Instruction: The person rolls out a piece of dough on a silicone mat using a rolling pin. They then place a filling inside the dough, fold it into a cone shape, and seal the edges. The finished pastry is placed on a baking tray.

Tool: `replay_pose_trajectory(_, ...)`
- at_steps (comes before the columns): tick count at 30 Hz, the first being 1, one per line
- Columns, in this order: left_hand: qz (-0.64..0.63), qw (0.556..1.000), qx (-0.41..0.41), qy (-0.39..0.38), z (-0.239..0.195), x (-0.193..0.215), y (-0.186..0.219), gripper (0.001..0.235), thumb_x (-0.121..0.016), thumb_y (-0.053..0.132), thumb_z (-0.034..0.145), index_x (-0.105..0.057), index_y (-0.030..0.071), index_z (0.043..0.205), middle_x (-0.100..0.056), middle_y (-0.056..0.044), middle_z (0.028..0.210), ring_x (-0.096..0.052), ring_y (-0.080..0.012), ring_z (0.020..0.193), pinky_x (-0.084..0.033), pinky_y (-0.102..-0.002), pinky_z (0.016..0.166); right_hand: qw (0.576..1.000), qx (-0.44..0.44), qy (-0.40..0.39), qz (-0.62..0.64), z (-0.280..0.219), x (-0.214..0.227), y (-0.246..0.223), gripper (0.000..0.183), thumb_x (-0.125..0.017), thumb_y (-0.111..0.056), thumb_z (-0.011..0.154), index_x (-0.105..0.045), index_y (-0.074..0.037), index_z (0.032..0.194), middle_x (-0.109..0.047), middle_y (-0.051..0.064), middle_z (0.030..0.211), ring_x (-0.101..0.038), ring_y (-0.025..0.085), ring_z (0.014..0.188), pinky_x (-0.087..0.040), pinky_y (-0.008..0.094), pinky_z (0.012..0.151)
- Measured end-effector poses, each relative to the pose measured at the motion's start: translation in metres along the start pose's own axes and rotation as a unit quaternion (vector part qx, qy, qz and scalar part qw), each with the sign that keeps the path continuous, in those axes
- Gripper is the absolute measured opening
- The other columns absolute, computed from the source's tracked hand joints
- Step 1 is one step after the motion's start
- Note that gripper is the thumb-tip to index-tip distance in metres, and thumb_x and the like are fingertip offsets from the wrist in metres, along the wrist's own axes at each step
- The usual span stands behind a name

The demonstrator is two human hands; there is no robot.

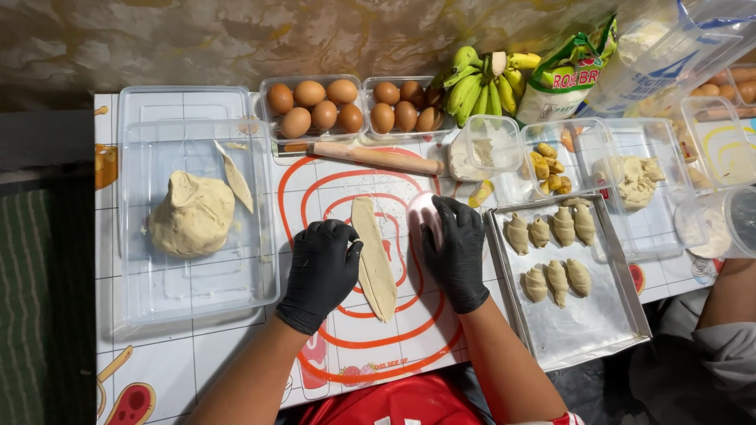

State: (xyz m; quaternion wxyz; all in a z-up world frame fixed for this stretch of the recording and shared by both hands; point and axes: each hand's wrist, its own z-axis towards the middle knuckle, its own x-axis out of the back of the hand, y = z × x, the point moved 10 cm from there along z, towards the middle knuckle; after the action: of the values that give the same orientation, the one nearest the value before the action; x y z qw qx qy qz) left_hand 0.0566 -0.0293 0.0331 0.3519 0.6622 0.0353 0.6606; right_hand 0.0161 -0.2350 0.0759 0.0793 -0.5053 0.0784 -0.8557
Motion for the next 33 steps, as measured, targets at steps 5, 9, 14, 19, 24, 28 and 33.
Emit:
replay_pose_trajectory(5, -0.297, 0.955, 0.021, -0.011, -0.001, 0.042, 0.020, 0.007, -0.069, 0.011, 0.092, -0.066, 0.013, 0.098, -0.074, -0.008, 0.079, -0.077, -0.0284, 0.084, -0.060, -0.041, 0.076, 0.928, 0.011, -0.107, 0.357, 0.011, 0.023, -0.049, 0.031, -0.063, -0.021, 0.098, -0.070, -0.003, 0.121, -0.070, 0.018, 0.122, -0.063, 0.039, 0.119, -0.046, 0.049, 0.104)
replay_pose_trajectory(9, -0.449, 0.892, 0.053, 0.009, -0.001, 0.046, 0.012, 0.011, -0.073, 0.006, 0.091, -0.072, 0.013, 0.099, -0.077, -0.006, 0.077, -0.077, -0.0157, 0.077, -0.061, -0.034, 0.075, 0.722, -0.056, -0.369, 0.582, -0.013, 0.023, -0.118, 0.051, -0.058, -0.026, 0.101, -0.055, 0.011, 0.136, -0.063, 0.035, 0.130, -0.058, 0.053, 0.124, -0.043, 0.066, 0.104)
replay_pose_trajectory(14, -0.550, 0.821, 0.135, 0.075, 0.001, 0.047, -0.024, 0.009, -0.063, 0.010, 0.098, -0.067, 0.008, 0.106, -0.074, -0.006, 0.087, -0.069, -0.0129, 0.085, -0.058, -0.031, 0.085, 0.604, -0.137, -0.460, 0.636, -0.046, 0.012, -0.127, 0.022, -0.060, -0.017, 0.103, -0.068, -0.001, 0.116, -0.075, 0.014, 0.090, -0.072, 0.025, 0.087, -0.057, 0.040, 0.087)
replay_pose_trajectory(19, -0.595, 0.787, 0.164, -0.011, 0.000, 0.016, -0.008, 0.015, -0.059, 0.011, 0.102, -0.067, 0.005, 0.113, -0.071, -0.011, 0.092, -0.066, -0.0150, 0.090, -0.057, -0.033, 0.090, 0.761, -0.091, -0.350, 0.538, -0.003, 0.034, -0.114, 0.024, -0.064, -0.022, 0.101, -0.076, -0.007, 0.087, -0.076, 0.009, 0.066, -0.074, 0.019, 0.062, -0.060, 0.034, 0.068)
replay_pose_trajectory(24, -0.623, 0.729, 0.221, -0.178, -0.014, -0.037, 0.028, 0.026, -0.061, 0.021, 0.101, -0.072, 0.003, 0.116, -0.073, -0.012, 0.096, -0.069, -0.0182, 0.090, -0.061, -0.039, 0.087, 0.961, 0.032, -0.274, 0.015, 0.001, 0.025, -0.088, 0.020, -0.072, -0.035, 0.091, -0.071, -0.015, 0.093, -0.070, 0.004, 0.060, -0.070, 0.029, 0.052, -0.056, 0.040, 0.049)
replay_pose_trajectory(28, -0.567, 0.773, 0.183, -0.218, -0.014, -0.035, 0.032, 0.023, -0.064, 0.009, 0.098, -0.074, 0.003, 0.117, -0.077, -0.017, 0.097, -0.070, -0.0187, 0.080, -0.059, -0.029, 0.074, 0.917, 0.007, -0.397, 0.048, 0.003, 0.030, -0.088, 0.018, -0.072, -0.025, 0.088, -0.073, -0.012, 0.101, -0.076, 0.006, 0.071, -0.074, 0.032, 0.061, -0.060, 0.045, 0.058)
replay_pose_trajectory(33, -0.614, 0.696, 0.185, -0.322, -0.027, -0.023, 0.062, 0.032, -0.052, 0.025, 0.105, -0.072, 0.002, 0.114, -0.076, -0.013, 0.101, -0.073, -0.0207, 0.083, -0.060, -0.030, 0.073, 0.897, -0.004, -0.435, 0.078, -0.003, 0.029, -0.091, 0.016, -0.073, -0.026, 0.088, -0.074, -0.012, 0.096, -0.075, 0.008, 0.066, -0.074, 0.034, 0.062, -0.059, 0.048, 0.060)
